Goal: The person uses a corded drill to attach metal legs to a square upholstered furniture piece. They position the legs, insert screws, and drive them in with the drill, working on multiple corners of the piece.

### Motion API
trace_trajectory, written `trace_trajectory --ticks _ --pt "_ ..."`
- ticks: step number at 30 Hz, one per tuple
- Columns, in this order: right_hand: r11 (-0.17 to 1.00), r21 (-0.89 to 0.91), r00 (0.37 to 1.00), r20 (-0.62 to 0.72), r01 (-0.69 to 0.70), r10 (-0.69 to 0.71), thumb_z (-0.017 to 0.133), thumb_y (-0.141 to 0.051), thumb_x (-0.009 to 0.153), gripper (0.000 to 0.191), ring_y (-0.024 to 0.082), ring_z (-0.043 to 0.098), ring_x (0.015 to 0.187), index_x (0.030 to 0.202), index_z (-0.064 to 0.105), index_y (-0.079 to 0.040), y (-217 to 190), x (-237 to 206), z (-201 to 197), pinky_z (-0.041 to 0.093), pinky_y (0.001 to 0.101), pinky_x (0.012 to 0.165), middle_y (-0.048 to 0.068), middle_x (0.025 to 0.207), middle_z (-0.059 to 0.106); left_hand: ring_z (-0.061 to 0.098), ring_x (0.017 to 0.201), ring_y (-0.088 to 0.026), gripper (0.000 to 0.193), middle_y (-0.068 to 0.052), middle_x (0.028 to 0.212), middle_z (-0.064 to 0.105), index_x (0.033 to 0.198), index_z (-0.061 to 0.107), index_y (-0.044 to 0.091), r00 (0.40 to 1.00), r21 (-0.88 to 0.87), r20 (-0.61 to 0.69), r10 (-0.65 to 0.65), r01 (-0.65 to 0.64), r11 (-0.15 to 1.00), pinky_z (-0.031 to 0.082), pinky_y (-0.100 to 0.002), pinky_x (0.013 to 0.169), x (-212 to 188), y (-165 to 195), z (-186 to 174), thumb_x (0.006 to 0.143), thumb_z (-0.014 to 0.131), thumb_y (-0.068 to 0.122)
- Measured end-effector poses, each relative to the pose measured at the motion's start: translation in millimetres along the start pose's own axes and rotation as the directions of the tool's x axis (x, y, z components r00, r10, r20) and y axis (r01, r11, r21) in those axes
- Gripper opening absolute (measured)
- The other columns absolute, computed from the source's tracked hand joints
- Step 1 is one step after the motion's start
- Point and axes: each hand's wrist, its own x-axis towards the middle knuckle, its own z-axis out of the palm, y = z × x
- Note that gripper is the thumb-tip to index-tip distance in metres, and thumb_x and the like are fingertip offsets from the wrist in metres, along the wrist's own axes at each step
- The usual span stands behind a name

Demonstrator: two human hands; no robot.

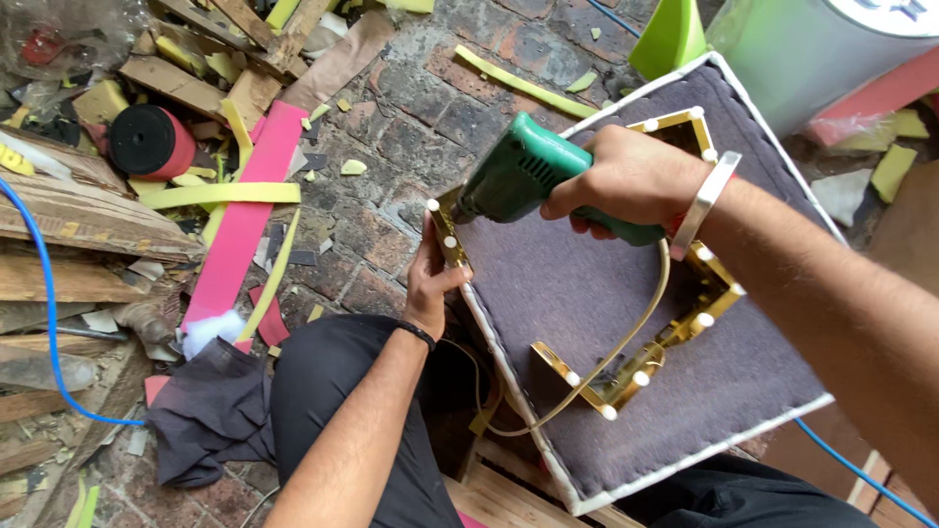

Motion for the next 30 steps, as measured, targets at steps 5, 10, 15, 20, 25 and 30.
trace_trajectory --ticks 5,10,15,20,25,30 --pt "0.995 -0.103 0.999 0.033 -0.005 0.008 0.082 -0.029 0.077 0.033 0.02 0.068 0.053 0.083 0.079 0.003 -10.0 13.4 -2.4 0.057 0.0361 0.055 0.011 0.066 0.074 0.045 0.14 -0.025 0.112 -0.005 0.147 0.052 0.161 0.034 0.01 0.998 -0.025 0.065 -0.018 0.019 1.0 0.031 -0.036 0.12 0.4 11.3 -3.3 0.061 0.081 0.016" --pt "0.993 -0.115 0.999 0.037 -0.03 0.035 0.082 -0.03 0.077 0.033 0.019 0.069 0.054 0.082 0.078 0.002 -16.6 11.9 -5.7 0.058 0.0362 0.056 0.01 0.067 0.074 0.045 0.141 -0.023 0.115 -0.002 0.149 0.053 0.161 0.036 0.011 0.996 -0.041 0.043 -0.077 0.078 0.996 0.032 -0.035 0.118 3.0 7.1 -9.6 0.058 0.087 0.01" --pt "0.992 -0.124 0.999 0.043 -0.011 0.016 0.081 -0.029 0.077 0.033 0.02 0.068 0.053 0.077 0.078 0.004 -16.9 11.2 -10.7 0.057 0.038 0.055 0.011 0.065 0.074 0.048 0.138 -0.021 0.115 -0.003 0.147 0.053 0.161 0.036 0.012 0.995 -0.047 0.062 -0.081 0.084 0.995 0.045 -0.037 0.11 4.6 1.9 -12.0 0.061 0.093 0.012" --pt "0.987 -0.153 0.998 0.04 -0.04 0.047 0.081 -0.029 0.078 0.033 0.021 0.068 0.053 0.078 0.078 0.004 -18.4 15.5 -11.5 0.058 0.0373 0.056 0.013 0.066 0.074 0.054 0.13 -0.023 0.122 -0.005 0.142 0.058 0.161 0.033 0.018 0.979 0.02 -0.022 -0.201 0.202 0.979 0.052 -0.04 0.108 6.2 -2.1 -13.9 0.056 0.095 0.021" --pt "0.988 -0.15 0.998 0.038 -0.042 0.048 0.081 -0.028 0.076 0.031 0.02 0.069 0.052 0.077 0.078 0.003 -17.6 15.6 -14.2 0.058 0.0366 0.056 0.012 0.066 0.075 0.05 0.138 -0.02 0.126 -0.001 0.147 0.055 0.162 0.032 0.02 0.986 0.029 -0.006 -0.168 0.169 0.985 0.047 -0.039 0.114 6.9 -6.7 -16.9 0.054 0.097 0.028" --pt "0.983 -0.175 0.997 0.052 -0.048 0.058 0.081 -0.03 0.076 0.033 0.022 0.068 0.052 0.074 0.077 0.003 -17.0 12.8 -10.9 0.057 0.0379 0.055 0.013 0.064 0.073 0.047 0.141 -0.019 0.131 0.001 0.151 0.052 0.162 0.029 0.022 0.984 0.019 0.005 -0.177 0.177 0.984 0.043 -0.038 0.116 5.7 -7.9 -17.9 0.051 0.099 0.03"
